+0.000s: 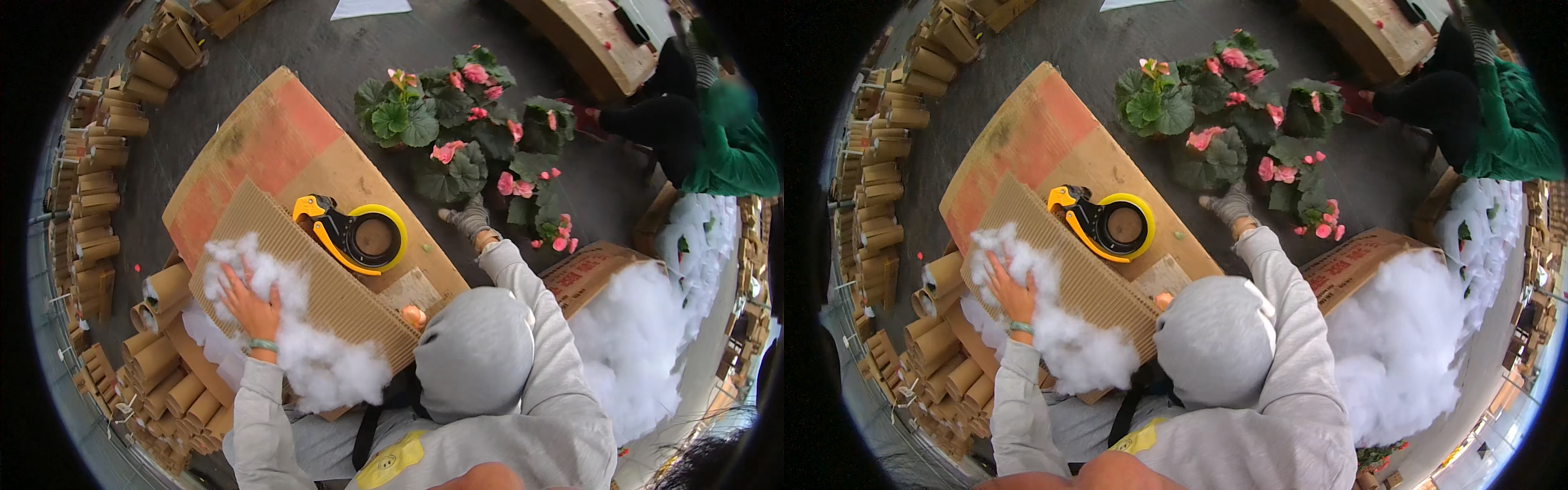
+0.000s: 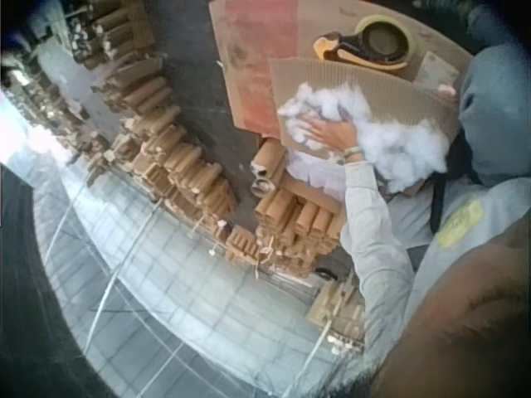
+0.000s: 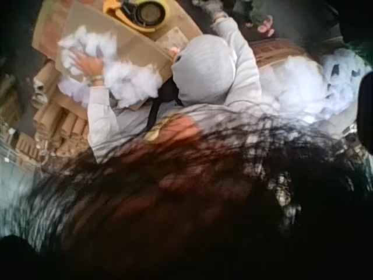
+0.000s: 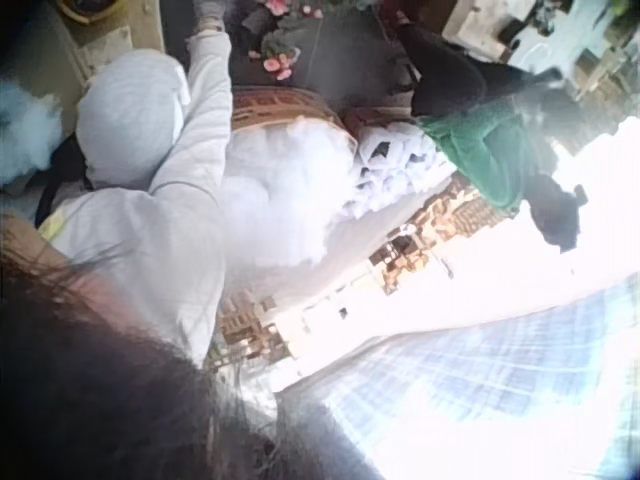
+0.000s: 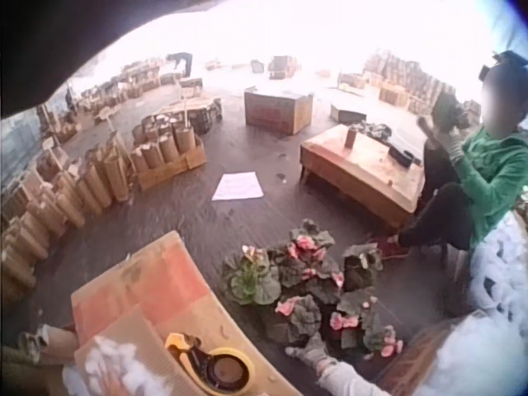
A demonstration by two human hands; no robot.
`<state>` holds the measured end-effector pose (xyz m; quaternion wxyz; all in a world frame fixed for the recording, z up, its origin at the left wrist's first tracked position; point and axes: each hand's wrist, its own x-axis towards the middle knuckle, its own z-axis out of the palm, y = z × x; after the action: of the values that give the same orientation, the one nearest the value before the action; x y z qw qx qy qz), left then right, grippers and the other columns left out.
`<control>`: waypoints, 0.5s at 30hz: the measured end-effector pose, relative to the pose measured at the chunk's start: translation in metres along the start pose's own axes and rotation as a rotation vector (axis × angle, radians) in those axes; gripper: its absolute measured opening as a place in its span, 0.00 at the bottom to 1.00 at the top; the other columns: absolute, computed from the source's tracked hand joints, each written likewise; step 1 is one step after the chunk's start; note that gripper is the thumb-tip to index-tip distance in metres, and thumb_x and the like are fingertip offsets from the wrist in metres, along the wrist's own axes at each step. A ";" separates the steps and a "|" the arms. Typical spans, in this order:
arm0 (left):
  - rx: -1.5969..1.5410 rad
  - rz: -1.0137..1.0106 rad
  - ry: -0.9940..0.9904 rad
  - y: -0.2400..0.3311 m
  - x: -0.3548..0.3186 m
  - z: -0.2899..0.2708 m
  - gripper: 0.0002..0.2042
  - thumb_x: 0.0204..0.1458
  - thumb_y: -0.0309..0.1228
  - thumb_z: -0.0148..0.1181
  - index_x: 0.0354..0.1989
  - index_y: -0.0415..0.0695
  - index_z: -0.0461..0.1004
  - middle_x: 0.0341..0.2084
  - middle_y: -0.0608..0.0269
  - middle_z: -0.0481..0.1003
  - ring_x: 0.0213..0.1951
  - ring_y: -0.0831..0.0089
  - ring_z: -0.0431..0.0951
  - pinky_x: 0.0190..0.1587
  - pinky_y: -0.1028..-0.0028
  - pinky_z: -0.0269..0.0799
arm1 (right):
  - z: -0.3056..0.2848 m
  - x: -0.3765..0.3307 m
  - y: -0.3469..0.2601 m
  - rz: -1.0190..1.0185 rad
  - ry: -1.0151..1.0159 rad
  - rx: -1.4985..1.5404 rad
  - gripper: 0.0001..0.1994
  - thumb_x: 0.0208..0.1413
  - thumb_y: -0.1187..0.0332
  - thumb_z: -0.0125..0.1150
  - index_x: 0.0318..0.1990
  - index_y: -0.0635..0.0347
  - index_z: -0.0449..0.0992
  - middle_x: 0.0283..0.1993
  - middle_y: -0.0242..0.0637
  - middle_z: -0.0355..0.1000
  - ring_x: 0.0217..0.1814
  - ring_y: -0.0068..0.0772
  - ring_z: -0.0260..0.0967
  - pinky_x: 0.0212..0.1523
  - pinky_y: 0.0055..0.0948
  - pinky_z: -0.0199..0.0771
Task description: The person places cotton and artificial flowers into cardboard cones, wraps them in plastic, and seals them with tape. The finished cones are placed into a nearby box.
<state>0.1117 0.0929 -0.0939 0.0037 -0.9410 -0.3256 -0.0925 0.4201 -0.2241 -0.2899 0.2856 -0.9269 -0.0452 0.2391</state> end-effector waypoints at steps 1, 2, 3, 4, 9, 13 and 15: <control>-0.044 -0.021 0.005 0.000 -0.001 -0.001 0.42 0.51 0.61 0.43 0.67 0.43 0.47 0.67 0.49 0.43 0.65 0.43 0.48 0.64 0.48 0.40 | 0.009 0.003 -0.001 -0.057 0.106 0.122 0.32 0.48 0.56 0.62 0.60 0.58 0.62 0.58 0.43 0.64 0.60 0.42 0.60 0.58 0.33 0.61; -0.072 -0.028 0.007 0.000 -0.002 -0.001 0.44 0.51 0.62 0.42 0.67 0.40 0.45 0.67 0.49 0.44 0.65 0.43 0.47 0.64 0.49 0.39 | 0.014 0.008 -0.005 -0.026 0.062 0.231 0.31 0.50 0.56 0.61 0.61 0.57 0.61 0.59 0.43 0.64 0.60 0.41 0.60 0.59 0.33 0.61; -0.055 -0.016 0.004 0.000 -0.003 -0.001 0.45 0.51 0.62 0.42 0.66 0.36 0.43 0.67 0.49 0.44 0.65 0.44 0.47 0.65 0.49 0.39 | 0.013 0.013 -0.010 -0.043 0.079 0.266 0.32 0.49 0.57 0.61 0.61 0.57 0.60 0.59 0.41 0.64 0.60 0.40 0.61 0.58 0.32 0.61; -0.056 -0.040 -0.050 -0.001 -0.004 -0.002 0.47 0.50 0.63 0.41 0.66 0.33 0.42 0.67 0.49 0.44 0.65 0.44 0.47 0.65 0.49 0.38 | 0.009 0.018 -0.015 -0.129 0.094 0.327 0.33 0.48 0.57 0.62 0.61 0.57 0.59 0.59 0.40 0.64 0.59 0.40 0.61 0.58 0.32 0.61; -0.066 -0.074 -0.073 -0.011 -0.008 -0.002 0.47 0.49 0.63 0.43 0.67 0.35 0.41 0.67 0.49 0.45 0.65 0.45 0.47 0.65 0.49 0.38 | -0.017 0.026 -0.026 -0.227 -0.167 0.122 0.37 0.45 0.59 0.66 0.62 0.57 0.56 0.59 0.34 0.63 0.58 0.37 0.61 0.56 0.29 0.62; -0.024 -0.076 -0.080 -0.014 -0.005 0.006 0.47 0.49 0.61 0.46 0.67 0.37 0.41 0.67 0.50 0.46 0.66 0.45 0.46 0.65 0.48 0.38 | -0.015 0.004 -0.030 -0.137 -0.131 0.547 0.38 0.42 0.61 0.69 0.60 0.57 0.57 0.57 0.31 0.64 0.57 0.36 0.62 0.55 0.29 0.63; 0.039 -0.022 0.037 -0.009 -0.001 0.009 0.46 0.48 0.60 0.49 0.68 0.40 0.42 0.67 0.52 0.46 0.66 0.46 0.45 0.65 0.48 0.39 | -0.019 -0.014 -0.037 -0.051 -0.038 0.997 0.34 0.38 0.62 0.71 0.54 0.58 0.63 0.54 0.33 0.66 0.55 0.37 0.64 0.55 0.33 0.64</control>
<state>0.1076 0.0999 -0.1038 0.0269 -0.9353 -0.3374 -0.1035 0.4187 -0.2062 -0.2500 0.6987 -0.6718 0.0468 0.2415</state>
